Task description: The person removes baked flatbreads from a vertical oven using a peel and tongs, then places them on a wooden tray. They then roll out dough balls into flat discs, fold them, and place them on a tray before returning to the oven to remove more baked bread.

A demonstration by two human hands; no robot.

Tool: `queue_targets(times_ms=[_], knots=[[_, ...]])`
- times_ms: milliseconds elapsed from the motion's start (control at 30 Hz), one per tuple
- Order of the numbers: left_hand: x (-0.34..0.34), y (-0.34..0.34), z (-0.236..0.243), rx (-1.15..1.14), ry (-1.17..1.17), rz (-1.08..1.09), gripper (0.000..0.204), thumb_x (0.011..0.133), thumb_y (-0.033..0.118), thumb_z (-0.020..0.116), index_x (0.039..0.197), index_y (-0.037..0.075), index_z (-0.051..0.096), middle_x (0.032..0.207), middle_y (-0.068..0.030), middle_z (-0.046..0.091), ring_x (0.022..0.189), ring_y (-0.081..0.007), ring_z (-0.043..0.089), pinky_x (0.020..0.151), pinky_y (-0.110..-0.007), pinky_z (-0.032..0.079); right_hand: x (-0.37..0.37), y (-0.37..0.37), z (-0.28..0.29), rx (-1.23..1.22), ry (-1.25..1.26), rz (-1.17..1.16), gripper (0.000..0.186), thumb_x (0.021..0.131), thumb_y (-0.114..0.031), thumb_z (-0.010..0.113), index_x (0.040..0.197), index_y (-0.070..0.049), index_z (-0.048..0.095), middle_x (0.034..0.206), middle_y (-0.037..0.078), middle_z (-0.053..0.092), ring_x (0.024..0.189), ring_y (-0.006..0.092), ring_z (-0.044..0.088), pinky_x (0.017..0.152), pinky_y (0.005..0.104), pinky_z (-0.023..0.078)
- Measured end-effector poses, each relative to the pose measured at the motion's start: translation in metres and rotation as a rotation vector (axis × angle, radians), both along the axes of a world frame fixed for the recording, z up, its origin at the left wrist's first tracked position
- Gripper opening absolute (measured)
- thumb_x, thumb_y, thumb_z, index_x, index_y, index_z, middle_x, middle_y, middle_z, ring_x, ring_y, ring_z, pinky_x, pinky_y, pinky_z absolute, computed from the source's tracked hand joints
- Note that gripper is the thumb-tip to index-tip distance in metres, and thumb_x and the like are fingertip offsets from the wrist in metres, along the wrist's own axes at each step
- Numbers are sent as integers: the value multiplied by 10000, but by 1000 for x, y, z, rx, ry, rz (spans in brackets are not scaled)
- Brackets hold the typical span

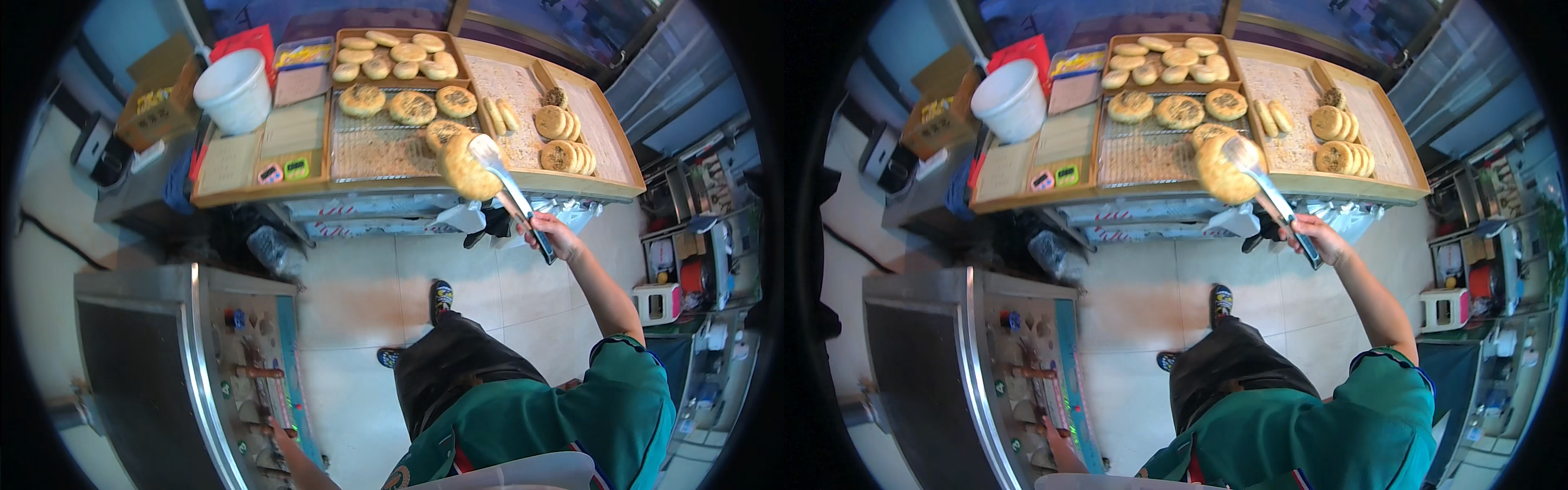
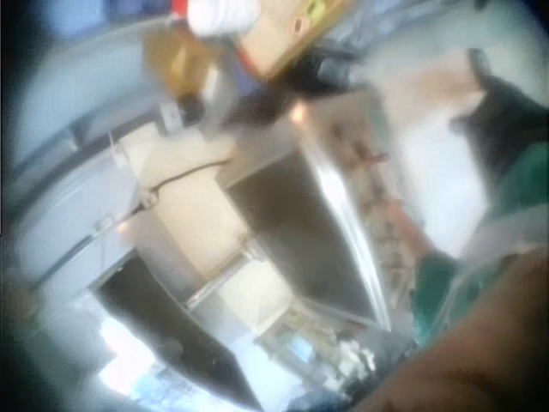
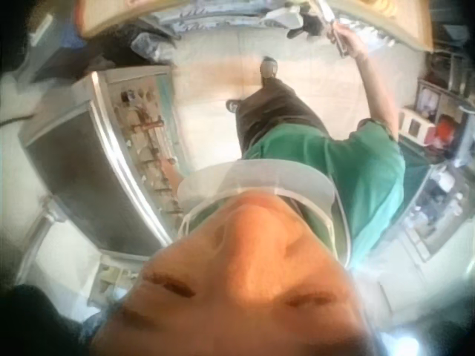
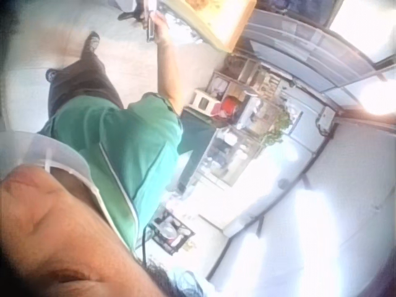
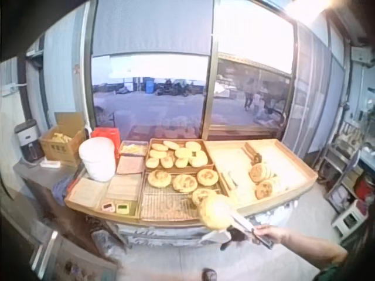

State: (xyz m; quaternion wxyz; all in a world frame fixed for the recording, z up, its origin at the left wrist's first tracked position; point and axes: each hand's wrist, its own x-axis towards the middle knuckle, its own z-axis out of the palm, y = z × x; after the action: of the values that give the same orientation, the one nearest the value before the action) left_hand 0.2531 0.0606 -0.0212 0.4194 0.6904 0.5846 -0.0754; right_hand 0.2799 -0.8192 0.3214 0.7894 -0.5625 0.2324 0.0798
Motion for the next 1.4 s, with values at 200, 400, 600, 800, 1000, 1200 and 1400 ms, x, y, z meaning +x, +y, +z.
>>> queue_targets(times_ms=[200, 400, 600, 800, 1000, 1200, 1400], knots=[[-56, -137, 21, 413, 225, -752, 889, 768, 513, 764, 1376, -41, 427, 1235, -261, 562, 1107, -373, 560, 945, -449, 457, -14, -130, -2, -373, 79, -305, 259, 936, -213, 654, 1125, -36, 669, 819, -10, 651, 629, 58, 552, 532, 200, 456], [-37, -301, 55, 106, 345, -1233, 700, 798, 444, 758, 1288, -17, 562, 1159, -247, 658, 1113, -352, 629, 940, -418, 490, -3, -203, -34, -904, 266, -281, 355, 785, -311, 795, 992, -28, 737, 724, 70, 692, 668, 164, 658, 652, 318, 529], [56, -462, 78, -22, -12, -1520, 472, 855, 309, 729, 1231, 46, 616, 897, -154, 720, 846, -278, 699, 790, -369, 534, -10, -204, -12, -1321, 176, -27, 474, 763, -272, 786, 1142, -24, 644, 821, 159, 694, 773, 341, 679, 702, 437, 534], [110, -575, 100, 14, 2, -1646, 473, 869, 321, 705, 1241, 48, 598, 945, -118, 731, 895, -267, 699, 814, -370, 537, -35, -234, 12, -1012, 105, -18, 467, 792, -251, 768, 1174, -15, 639, 883, 171, 701, 814, 330, 679, 737, 399, 535], [146, -625, 96, 38, 19, -1807, 451, 870, 357, 707, 1184, 39, 648, 939, -154, 724, 899, -275, 699, 804, -367, 537, -28, -242, -14, -1344, 89, -25, 319, 799, -235, 737, 988, -11, 611, 864, 200, 678, 845, 385, 662, 737, 471, 521], [177, -623, 72, 69, 78, -1797, 487, 859, 427, 678, 1177, 59, 658, 1037, -175, 715, 1000, -344, 670, 876, -420, 522, -4, -261, -16, -1326, 109, 88, 305, 804, -243, 737, 1024, -41, 677, 854, 205, 679, 859, 385, 657, 757, 455, 522], [185, -562, 53, 172, 167, -1695, 469, 842, 442, 681, 1107, 56, 700, 1043, -214, 704, 1020, -374, 659, 888, -436, 519, -11, -283, -18, -166, 69, -220, 265, 913, -201, 694, 1114, -27, 683, 784, 46, 665, 585, 100, 615, 510, 248, 516]])
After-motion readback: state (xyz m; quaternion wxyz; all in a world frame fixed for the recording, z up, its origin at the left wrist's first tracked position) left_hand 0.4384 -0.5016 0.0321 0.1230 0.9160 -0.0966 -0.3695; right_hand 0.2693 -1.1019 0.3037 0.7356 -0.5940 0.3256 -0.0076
